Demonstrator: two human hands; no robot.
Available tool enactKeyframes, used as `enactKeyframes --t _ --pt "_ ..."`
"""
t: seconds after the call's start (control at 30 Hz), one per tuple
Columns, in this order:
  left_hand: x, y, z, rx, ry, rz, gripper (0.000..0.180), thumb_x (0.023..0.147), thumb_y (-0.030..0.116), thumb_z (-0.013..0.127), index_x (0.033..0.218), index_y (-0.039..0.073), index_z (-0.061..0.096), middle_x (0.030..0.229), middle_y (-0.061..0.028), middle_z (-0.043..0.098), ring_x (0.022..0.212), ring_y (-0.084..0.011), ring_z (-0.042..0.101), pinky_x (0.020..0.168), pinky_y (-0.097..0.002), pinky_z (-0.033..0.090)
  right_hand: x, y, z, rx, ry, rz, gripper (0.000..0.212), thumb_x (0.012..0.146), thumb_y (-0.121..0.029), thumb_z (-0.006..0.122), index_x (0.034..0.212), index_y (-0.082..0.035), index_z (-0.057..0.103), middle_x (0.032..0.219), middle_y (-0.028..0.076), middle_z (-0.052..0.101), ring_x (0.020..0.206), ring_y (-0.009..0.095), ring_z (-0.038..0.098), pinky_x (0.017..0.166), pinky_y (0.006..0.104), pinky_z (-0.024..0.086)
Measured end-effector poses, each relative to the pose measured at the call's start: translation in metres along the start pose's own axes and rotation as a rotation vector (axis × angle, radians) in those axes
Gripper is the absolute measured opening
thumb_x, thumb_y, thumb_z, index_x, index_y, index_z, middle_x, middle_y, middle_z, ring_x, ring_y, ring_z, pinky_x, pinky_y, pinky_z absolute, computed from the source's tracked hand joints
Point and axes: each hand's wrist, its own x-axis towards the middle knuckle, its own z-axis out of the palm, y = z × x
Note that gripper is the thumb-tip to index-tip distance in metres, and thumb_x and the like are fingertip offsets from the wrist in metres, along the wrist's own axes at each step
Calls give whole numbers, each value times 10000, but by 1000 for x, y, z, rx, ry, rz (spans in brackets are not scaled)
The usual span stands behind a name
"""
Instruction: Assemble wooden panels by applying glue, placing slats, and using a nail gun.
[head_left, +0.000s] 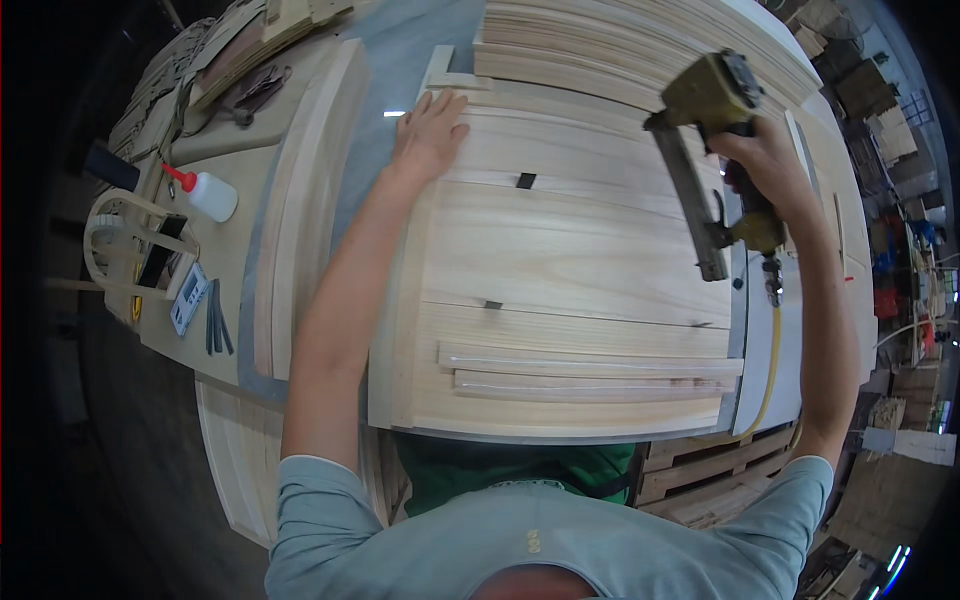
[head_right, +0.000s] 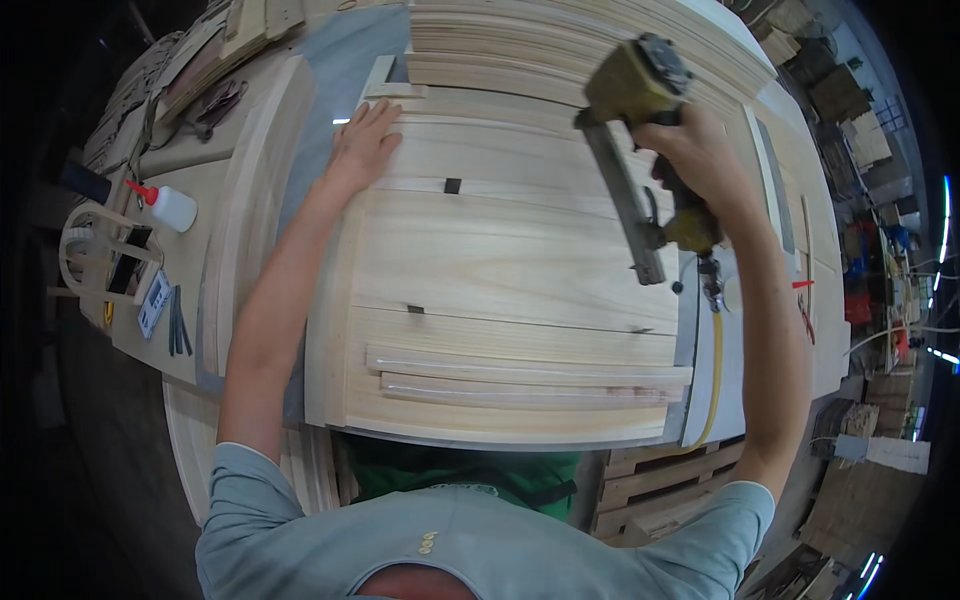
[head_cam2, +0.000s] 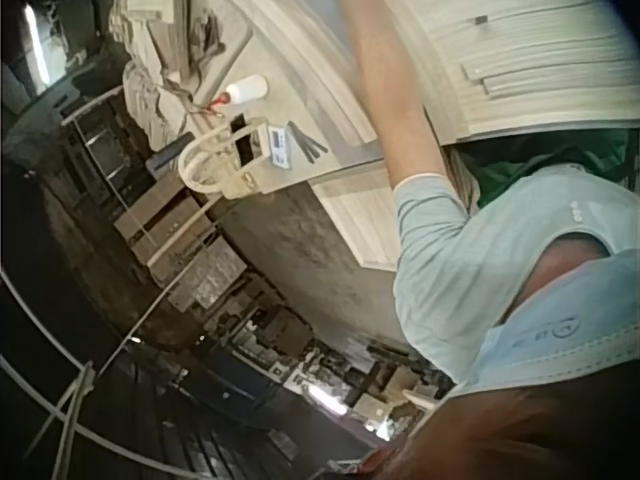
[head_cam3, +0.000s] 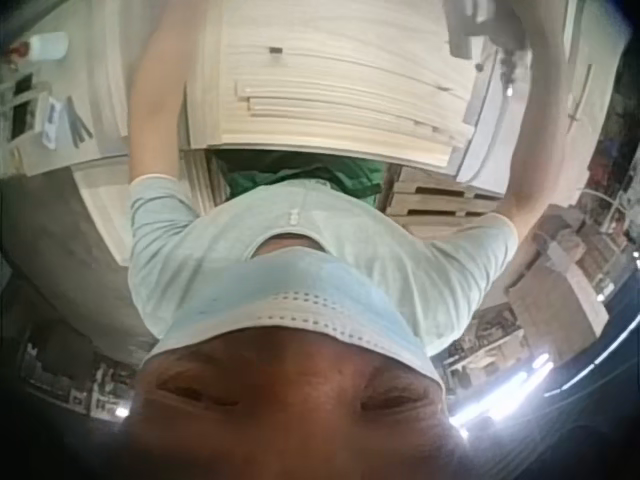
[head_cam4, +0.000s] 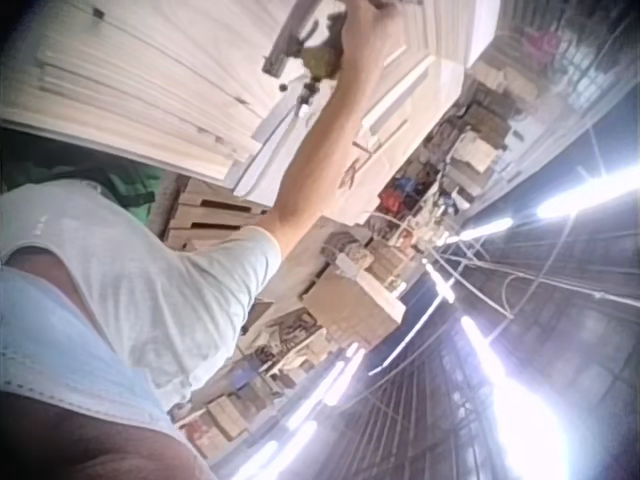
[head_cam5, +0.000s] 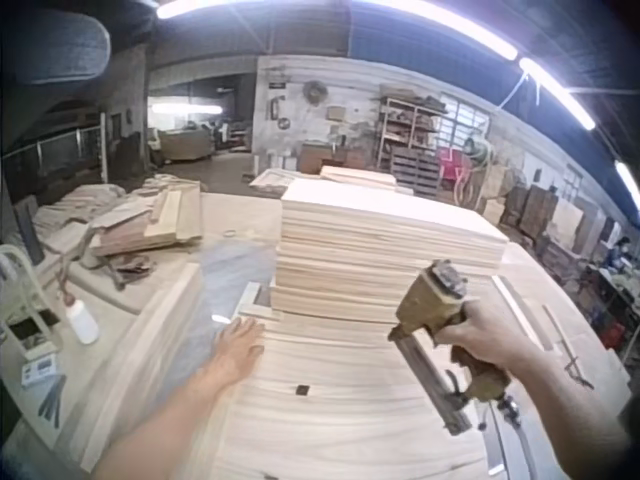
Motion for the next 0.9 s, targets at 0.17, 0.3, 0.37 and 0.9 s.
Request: enactKeyframes --t 0.17,0.3,0.37,0.9 --pt "-1 5 4 -5 70 -10 400 924 204 517 1324 194 513 1452 -36 411 1354 -284 338 1054 -465 318 48 -49 61 -12 -140 -91 258 798 -216 660 871 28 621 648 61 597 521 117 586 476 258 490" --pt "-3 1 7 -12 133 51 374 913 172 511 1286 167 534 1411 -37 440 1331 -278 355 1030 -465 340 85 -78 109 -81 -175 -131 225 785 -190 655 828 30 629 656 60 605 513 123 586 476 267 497" --pt "-3 0 8 -1 156 43 371 914 171 510 1284 168 536 1408 -35 445 1329 -279 358 1029 -462 341 98 -85 124 -63 -210 -162 216 782 -181 648 816 31 628 660 62 607 511 124 584 477 269 498" --pt "0 1 10 21 148 7 361 943 192 480 1298 206 540 1428 -20 443 1332 -279 369 1038 -447 350 82 -50 90 -115 -109 -50 231 789 -190 624 782 41 615 640 68 597 510 129 580 479 273 490"
